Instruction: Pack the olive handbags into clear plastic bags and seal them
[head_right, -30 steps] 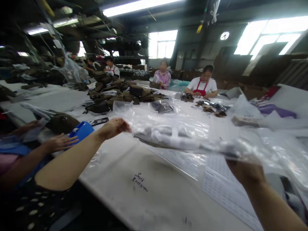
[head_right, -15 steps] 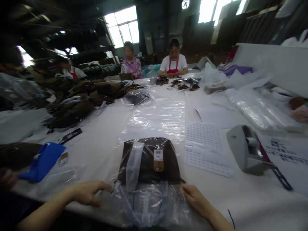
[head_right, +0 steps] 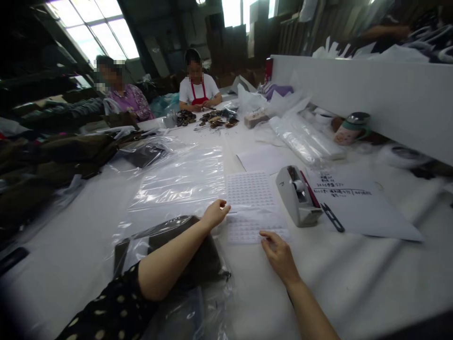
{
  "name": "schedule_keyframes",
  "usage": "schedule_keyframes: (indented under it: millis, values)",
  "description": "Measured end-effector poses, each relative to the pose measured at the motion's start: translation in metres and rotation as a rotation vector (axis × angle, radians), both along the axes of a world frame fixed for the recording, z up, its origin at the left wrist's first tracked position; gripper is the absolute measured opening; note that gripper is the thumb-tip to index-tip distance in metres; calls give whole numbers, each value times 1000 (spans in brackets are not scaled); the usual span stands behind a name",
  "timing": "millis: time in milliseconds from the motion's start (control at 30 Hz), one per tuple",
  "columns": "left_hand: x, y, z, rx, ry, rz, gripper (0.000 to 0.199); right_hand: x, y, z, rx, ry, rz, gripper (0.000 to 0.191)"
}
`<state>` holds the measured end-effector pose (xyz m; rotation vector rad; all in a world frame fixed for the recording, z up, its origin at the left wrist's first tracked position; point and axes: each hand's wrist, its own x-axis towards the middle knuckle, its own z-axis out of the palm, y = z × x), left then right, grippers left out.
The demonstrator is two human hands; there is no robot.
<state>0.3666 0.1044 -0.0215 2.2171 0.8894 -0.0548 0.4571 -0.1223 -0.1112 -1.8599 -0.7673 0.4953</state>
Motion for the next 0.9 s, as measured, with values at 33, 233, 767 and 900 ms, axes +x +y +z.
schedule_keyframes:
  millis: [33, 233, 767, 900]
  values:
    - [12, 1, -13, 22, 16, -37, 42, 2, -1, -4, 1, -65, -1, 27]
    - [47, -3, -37, 56, 113, -279, 73, 7, -5, -14, 25, -192, 8, 21]
    - [49, 1, -5, -765, 158, -286, 50, 7, 43, 38, 16, -611, 45, 15]
    - [43, -3, -3, -764, 112, -247, 52, 6, 40, 46, -30, -661, 126, 11]
